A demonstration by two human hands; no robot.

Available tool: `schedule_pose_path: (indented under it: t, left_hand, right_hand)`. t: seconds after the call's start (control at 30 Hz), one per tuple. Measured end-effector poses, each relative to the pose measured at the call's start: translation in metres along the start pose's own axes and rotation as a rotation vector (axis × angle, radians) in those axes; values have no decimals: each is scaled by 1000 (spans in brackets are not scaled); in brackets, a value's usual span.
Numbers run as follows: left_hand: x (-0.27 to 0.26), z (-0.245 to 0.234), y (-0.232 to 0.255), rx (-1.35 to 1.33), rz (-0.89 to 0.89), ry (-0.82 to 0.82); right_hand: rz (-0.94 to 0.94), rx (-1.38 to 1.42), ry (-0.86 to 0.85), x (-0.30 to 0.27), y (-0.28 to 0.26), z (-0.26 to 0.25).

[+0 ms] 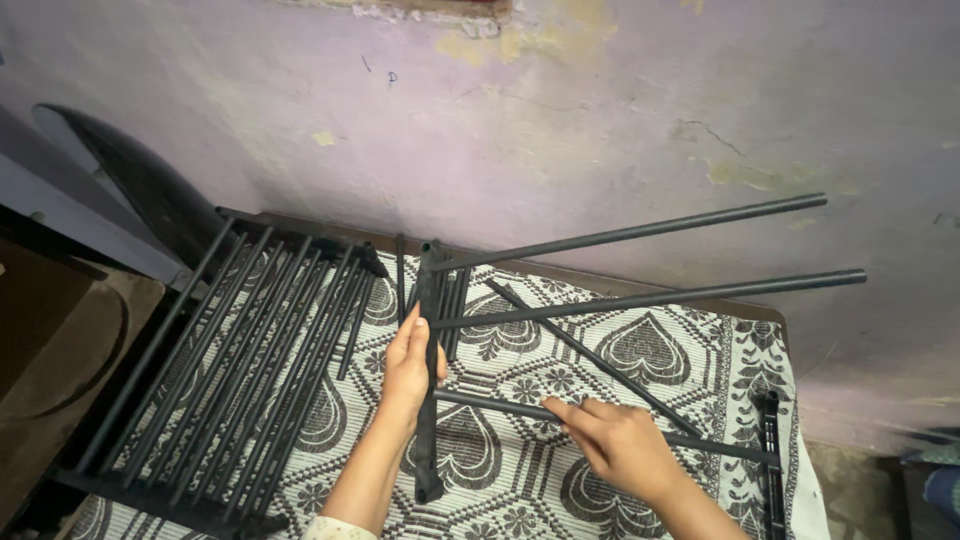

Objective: The person assembles a black metal frame by inserting horizontal bars into vertical side rails on a patterned table. They repeatedly pick up bars, align them, and slide them into place, forming a ladder-like structure. The person adjusts the frame and continues adding bars until the structure is complete.

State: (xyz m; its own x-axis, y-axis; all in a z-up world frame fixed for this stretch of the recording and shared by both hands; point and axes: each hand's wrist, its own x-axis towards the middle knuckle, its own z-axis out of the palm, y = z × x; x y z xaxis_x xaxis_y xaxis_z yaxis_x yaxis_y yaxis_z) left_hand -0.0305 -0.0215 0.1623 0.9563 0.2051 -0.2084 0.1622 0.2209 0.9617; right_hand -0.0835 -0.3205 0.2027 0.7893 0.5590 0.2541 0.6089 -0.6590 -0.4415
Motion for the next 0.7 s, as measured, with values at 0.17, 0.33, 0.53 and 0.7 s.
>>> schedule_pose_path:
  t: [0.17, 0.33, 0.53, 0.7]
  left_hand:
    - [1, 4, 0, 10, 22, -15]
    - [6, 8, -6, 91, 85, -63]
    - [18, 8, -9, 59, 107, -84]
    - [24, 2, -11, 74, 112, -144]
  right_hand:
    - [70, -3, -91, 7, -2, -7]
    - [120, 37, -171, 15, 1, -19]
    - [210, 111, -241, 30, -8, -38]
    - [484, 150, -573, 45, -15, -51]
